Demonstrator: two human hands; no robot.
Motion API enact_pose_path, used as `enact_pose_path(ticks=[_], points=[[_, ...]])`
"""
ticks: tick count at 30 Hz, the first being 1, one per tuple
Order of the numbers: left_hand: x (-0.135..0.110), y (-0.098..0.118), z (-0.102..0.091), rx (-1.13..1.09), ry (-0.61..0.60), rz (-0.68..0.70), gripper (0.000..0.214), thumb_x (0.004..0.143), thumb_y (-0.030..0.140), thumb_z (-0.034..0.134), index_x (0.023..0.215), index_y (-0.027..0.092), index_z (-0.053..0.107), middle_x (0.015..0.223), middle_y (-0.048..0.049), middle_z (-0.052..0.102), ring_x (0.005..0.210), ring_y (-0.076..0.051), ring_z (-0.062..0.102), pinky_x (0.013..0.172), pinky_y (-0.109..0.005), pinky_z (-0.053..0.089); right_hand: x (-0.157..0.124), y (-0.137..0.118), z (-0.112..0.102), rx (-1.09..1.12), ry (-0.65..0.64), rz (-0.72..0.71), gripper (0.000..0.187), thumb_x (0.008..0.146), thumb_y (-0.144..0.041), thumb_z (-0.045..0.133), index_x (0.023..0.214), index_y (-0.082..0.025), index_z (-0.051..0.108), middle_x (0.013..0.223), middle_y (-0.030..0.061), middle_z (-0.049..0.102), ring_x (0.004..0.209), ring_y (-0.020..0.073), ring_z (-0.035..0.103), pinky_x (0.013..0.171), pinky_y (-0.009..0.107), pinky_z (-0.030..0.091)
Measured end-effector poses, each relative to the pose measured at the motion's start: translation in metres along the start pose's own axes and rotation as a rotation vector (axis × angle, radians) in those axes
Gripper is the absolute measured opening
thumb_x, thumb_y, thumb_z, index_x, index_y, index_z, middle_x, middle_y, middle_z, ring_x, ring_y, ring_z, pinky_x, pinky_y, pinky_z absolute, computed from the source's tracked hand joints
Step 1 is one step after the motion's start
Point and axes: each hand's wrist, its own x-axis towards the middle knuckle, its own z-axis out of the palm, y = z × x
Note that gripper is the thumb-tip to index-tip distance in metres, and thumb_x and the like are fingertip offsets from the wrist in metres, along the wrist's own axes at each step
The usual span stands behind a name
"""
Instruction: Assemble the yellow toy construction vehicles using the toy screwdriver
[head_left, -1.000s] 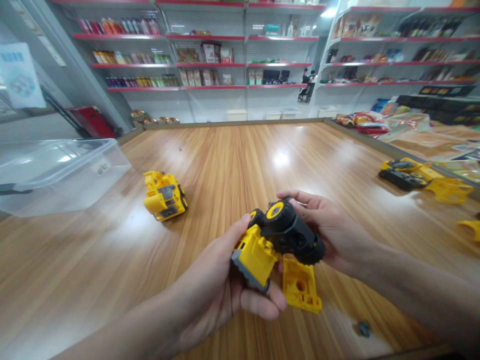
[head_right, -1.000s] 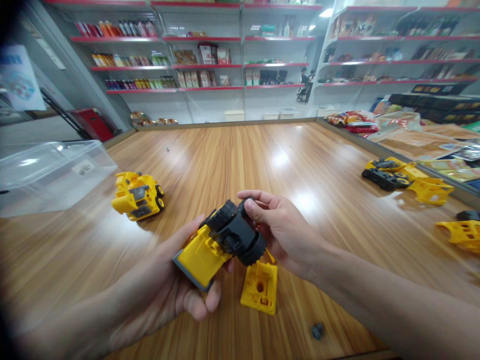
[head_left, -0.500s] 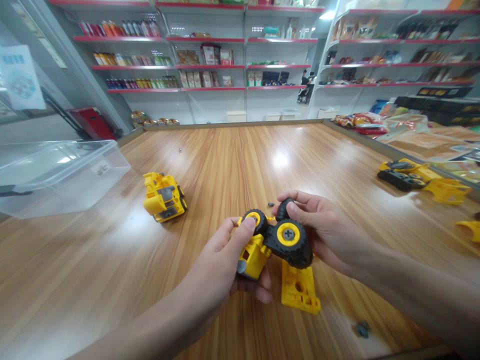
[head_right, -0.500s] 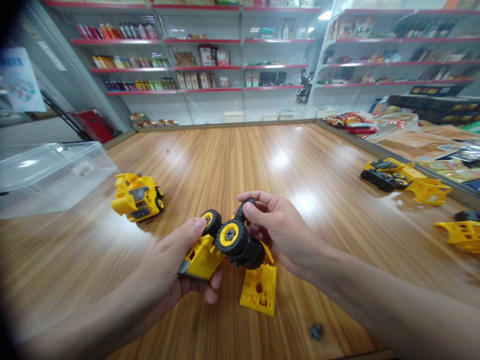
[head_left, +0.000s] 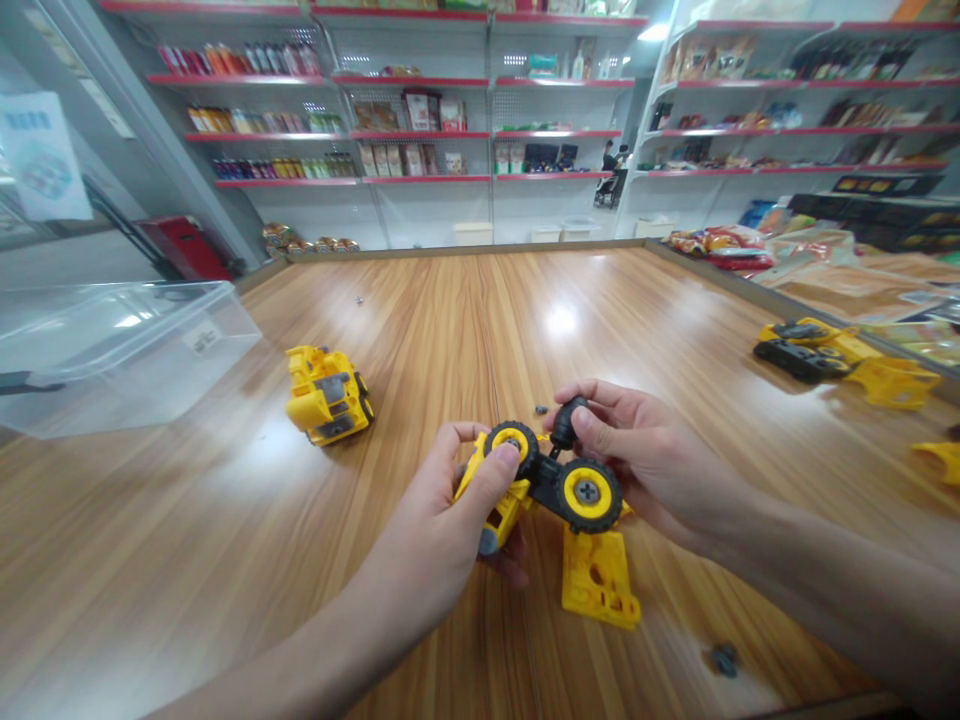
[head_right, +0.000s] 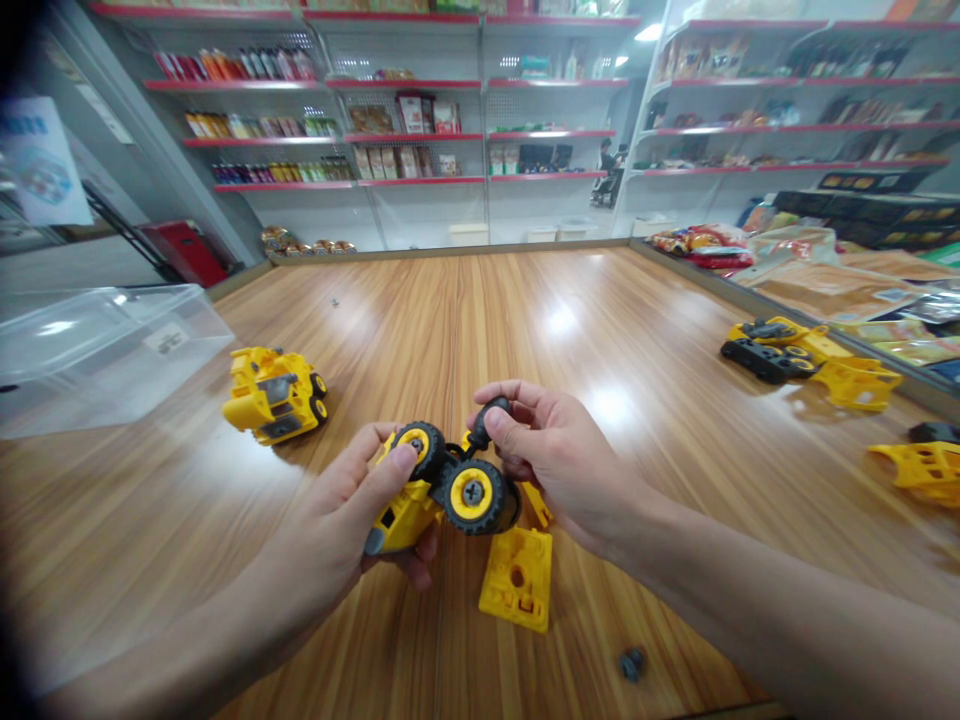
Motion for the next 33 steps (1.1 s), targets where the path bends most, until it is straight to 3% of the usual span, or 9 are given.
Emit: enact_pose_path(ticks=[7,12,16,24,30,33], points=[[-0.001,0.004,0.003,-0.025,0.090,0.065,0.037,0.083,0.049,0.062,0.101,0.021,0.047,0.070,-0.0002,0.061,0.053,-0.017,0.062,0.042,-0.027,0.051,0.001,-0.001,0.001,-0.016,0.006,-0.022,0.021,0.083,-0.031,0.071,0.098,-0.020,0.062,0.095,0.0035,0.067,0.058,0.0073,0.049,0.051,0.021,0.038],[0.003,0.009,0.001,-0.133,0.229,0.065,0.042,0.079,0.047,0.069,0.103,0.018,0.052,0.074,-0.0020,0.063,0.055,-0.013,0.058,0.044,-0.022,0.044,0.001,0.000,0.003,0.043,0.014,-0.079,0.019,0.082,-0.028,0.072,0.095,-0.019,0.063,0.088,0.0024,0.066,0.056,0.0058,0.041,0.047,0.019,0.030],[0.008,0.008,-0.007,-0.225,0.323,0.115,0.039,0.077,0.039,0.074,0.103,0.015,0.056,0.080,-0.0023,0.065,0.062,-0.011,0.058,0.053,-0.022,0.045,0.004,-0.001,0.001,0.117,0.093,-0.141,0.019,0.080,-0.027,0.075,0.094,-0.019,0.066,0.085,0.0012,0.063,0.055,0.0052,0.037,0.045,0.018,0.026],[0.015,0.006,-0.020,-0.398,0.314,0.241,0.026,0.077,0.029,0.072,0.100,0.017,0.067,0.098,-0.0036,0.071,0.082,-0.015,0.066,0.069,-0.024,0.054,0.013,0.000,-0.005,0.104,0.244,-0.167,0.024,0.082,-0.040,0.070,0.093,-0.019,0.071,0.077,0.0012,0.055,0.059,0.0103,0.043,0.047,0.024,0.035],[0.012,0.011,-0.017,-0.439,0.322,0.159,0.032,0.079,0.033,0.069,0.107,0.017,0.066,0.107,-0.0075,0.071,0.085,-0.021,0.069,0.078,-0.034,0.058,0.014,0.003,-0.005,0.044,0.237,-0.129,0.025,0.078,-0.040,0.076,0.079,-0.018,0.064,0.072,0.0001,0.053,0.061,0.0111,0.046,0.055,0.025,0.040],[0.011,0.013,-0.017,-0.452,0.310,0.112,0.032,0.081,0.036,0.067,0.106,0.015,0.067,0.101,-0.0097,0.072,0.081,-0.022,0.070,0.073,-0.034,0.059,0.014,0.004,-0.005,-0.058,0.228,-0.151,0.030,0.083,-0.044,0.069,0.072,-0.017,0.060,0.070,0.0004,0.053,0.063,0.0121,0.049,0.060,0.027,0.041]])
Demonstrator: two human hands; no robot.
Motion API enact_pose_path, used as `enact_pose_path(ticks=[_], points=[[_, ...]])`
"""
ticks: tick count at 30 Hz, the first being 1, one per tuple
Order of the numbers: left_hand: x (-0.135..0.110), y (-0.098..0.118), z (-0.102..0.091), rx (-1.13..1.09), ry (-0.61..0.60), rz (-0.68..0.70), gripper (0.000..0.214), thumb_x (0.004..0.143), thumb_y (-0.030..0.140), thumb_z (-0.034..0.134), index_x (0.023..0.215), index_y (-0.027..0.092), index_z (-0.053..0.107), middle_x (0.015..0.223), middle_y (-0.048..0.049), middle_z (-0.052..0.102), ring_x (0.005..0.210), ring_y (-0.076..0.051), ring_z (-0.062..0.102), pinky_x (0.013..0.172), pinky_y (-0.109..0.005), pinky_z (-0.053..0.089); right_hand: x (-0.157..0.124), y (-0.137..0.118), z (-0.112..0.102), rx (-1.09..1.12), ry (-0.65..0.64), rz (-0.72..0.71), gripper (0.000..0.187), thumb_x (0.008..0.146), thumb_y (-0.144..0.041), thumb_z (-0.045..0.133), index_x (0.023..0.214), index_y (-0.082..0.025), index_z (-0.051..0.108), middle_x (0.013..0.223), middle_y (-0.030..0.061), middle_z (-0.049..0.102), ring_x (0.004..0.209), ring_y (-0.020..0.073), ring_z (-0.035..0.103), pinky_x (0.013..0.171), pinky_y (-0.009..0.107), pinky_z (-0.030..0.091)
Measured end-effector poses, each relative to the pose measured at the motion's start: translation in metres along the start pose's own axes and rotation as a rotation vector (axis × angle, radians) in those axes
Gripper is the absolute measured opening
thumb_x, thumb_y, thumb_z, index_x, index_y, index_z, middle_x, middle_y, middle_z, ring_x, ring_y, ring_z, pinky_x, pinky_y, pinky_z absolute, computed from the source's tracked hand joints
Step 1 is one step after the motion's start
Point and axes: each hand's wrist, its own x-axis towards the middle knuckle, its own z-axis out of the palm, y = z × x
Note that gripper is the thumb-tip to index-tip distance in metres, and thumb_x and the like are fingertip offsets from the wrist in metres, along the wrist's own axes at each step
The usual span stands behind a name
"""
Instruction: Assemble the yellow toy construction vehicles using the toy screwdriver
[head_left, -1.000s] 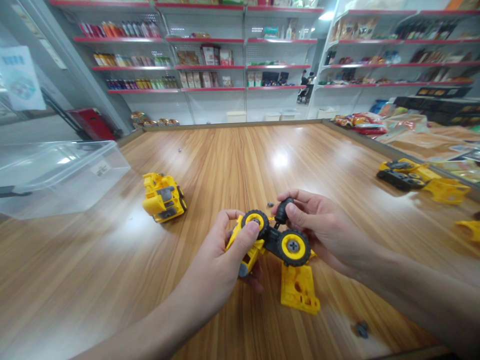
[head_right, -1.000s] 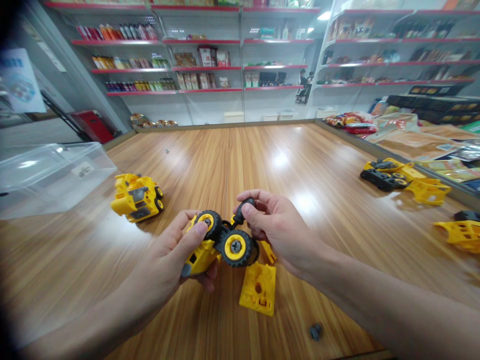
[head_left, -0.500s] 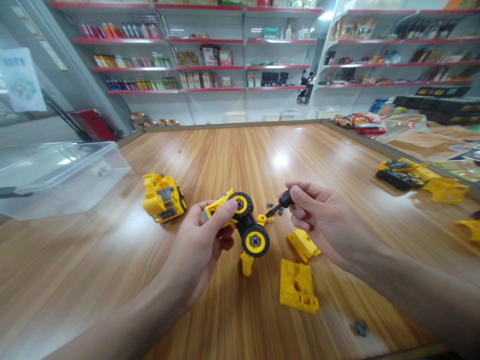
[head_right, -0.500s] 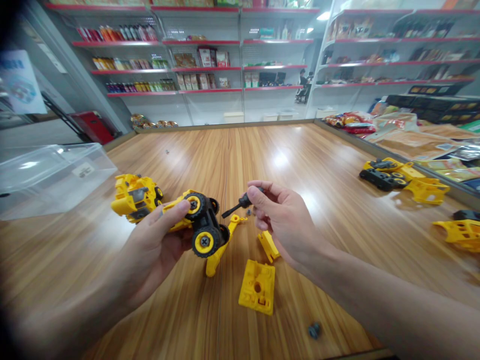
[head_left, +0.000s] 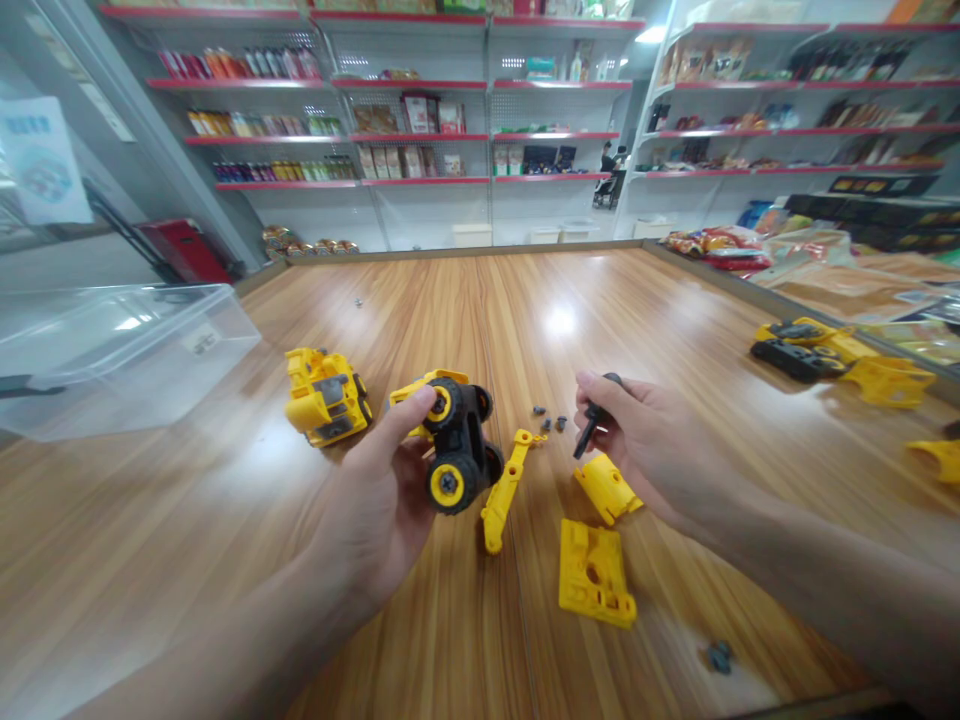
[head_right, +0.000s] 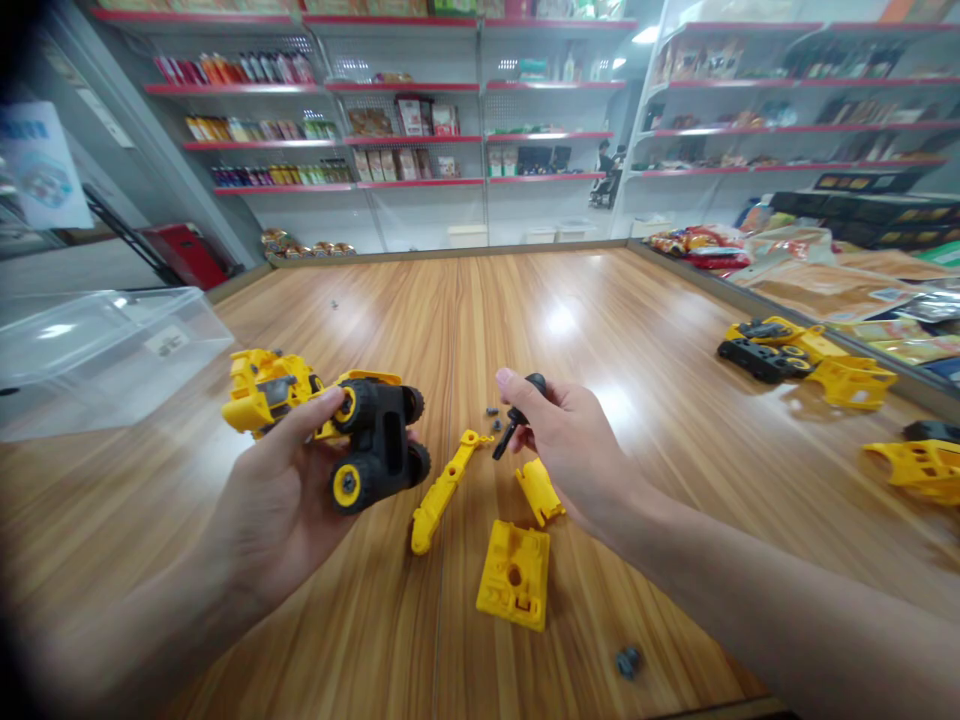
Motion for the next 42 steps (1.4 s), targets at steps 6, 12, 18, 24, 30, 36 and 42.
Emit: enact_pose_path(ticks=[6,12,18,24,30,36,42], points=[[0.000,0.002,-0.002,0.044,0.072,-0.112,0.031,0.079,0.041,0.067,0.097,0.016,0.068,0.084,-0.0076,0.073,0.068,-0.021,0.069,0.062,-0.033,0.058,-0.008,0.000,-0.004,-0.502,-0.200,-0.236,0.016,0.093,-0.031,0.055,0.086,-0.020,0.064,0.070,-0.0005,0.059,0.062,0.0128,0.051,0.060,0.029,0.038],[0.000,-0.003,-0.003,0.196,-0.008,-0.070,0.033,0.079,0.043,0.070,0.097,0.016,0.068,0.089,-0.0065,0.072,0.069,-0.016,0.066,0.062,-0.026,0.054,-0.012,0.004,-0.003,-0.812,-0.327,-0.440,0.015,0.090,-0.019,0.055,0.094,-0.020,0.069,0.077,0.0014,0.067,0.066,0.0143,0.057,0.062,0.028,0.042],[0.010,-0.012,-0.009,0.495,-0.005,0.185,0.062,0.071,0.041,0.078,0.125,0.021,0.056,0.105,-0.0061,0.071,0.093,-0.021,0.068,0.079,-0.030,0.053,-0.010,0.010,-0.006,-0.968,-0.400,-0.390,0.016,0.088,-0.019,0.055,0.094,-0.020,0.070,0.073,-0.0002,0.066,0.063,0.0126,0.059,0.060,0.026,0.041],[0.021,-0.017,-0.022,0.834,0.004,0.329,0.065,0.075,0.041,0.074,0.131,0.021,0.049,0.104,-0.0060,0.068,0.097,-0.024,0.065,0.088,-0.041,0.051,-0.014,0.008,-0.005,-1.151,-0.491,-0.452,0.021,0.089,-0.021,0.056,0.104,-0.024,0.069,0.083,0.0001,0.068,0.075,0.0149,0.062,0.071,0.028,0.045],[0.028,-0.020,-0.028,1.079,0.036,0.401,0.057,0.077,0.029,0.067,0.130,0.019,0.049,0.121,-0.0111,0.057,0.100,-0.023,0.058,0.091,-0.043,0.049,-0.024,0.002,0.003,-1.345,-0.678,-0.522,0.033,0.089,-0.021,0.054,0.120,-0.028,0.064,0.104,0.0079,0.059,0.092,0.0219,0.060,0.077,0.036,0.049],[0.028,-0.018,-0.031,1.154,0.000,0.465,0.055,0.077,0.021,0.061,0.130,0.023,0.050,0.113,-0.0095,0.055,0.079,-0.017,0.059,0.073,-0.037,0.053,-0.021,0.009,0.002,-1.251,-0.716,-0.513,0.021,0.089,-0.019,0.054,0.105,-0.022,0.067,0.102,0.0079,0.059,0.092,0.0195,0.059,0.079,0.033,0.048],[0.022,-0.017,-0.027,1.225,0.007,0.493,0.048,0.077,0.020,0.060,0.123,0.028,0.053,0.107,-0.0057,0.051,0.072,-0.014,0.058,0.069,-0.035,0.053,-0.006,-0.010,-0.013,-1.229,-0.547,-0.534,0.018,0.085,-0.015,0.054,0.097,-0.018,0.067,0.083,0.0021,0.064,0.073,0.0144,0.057,0.067,0.028,0.041]])
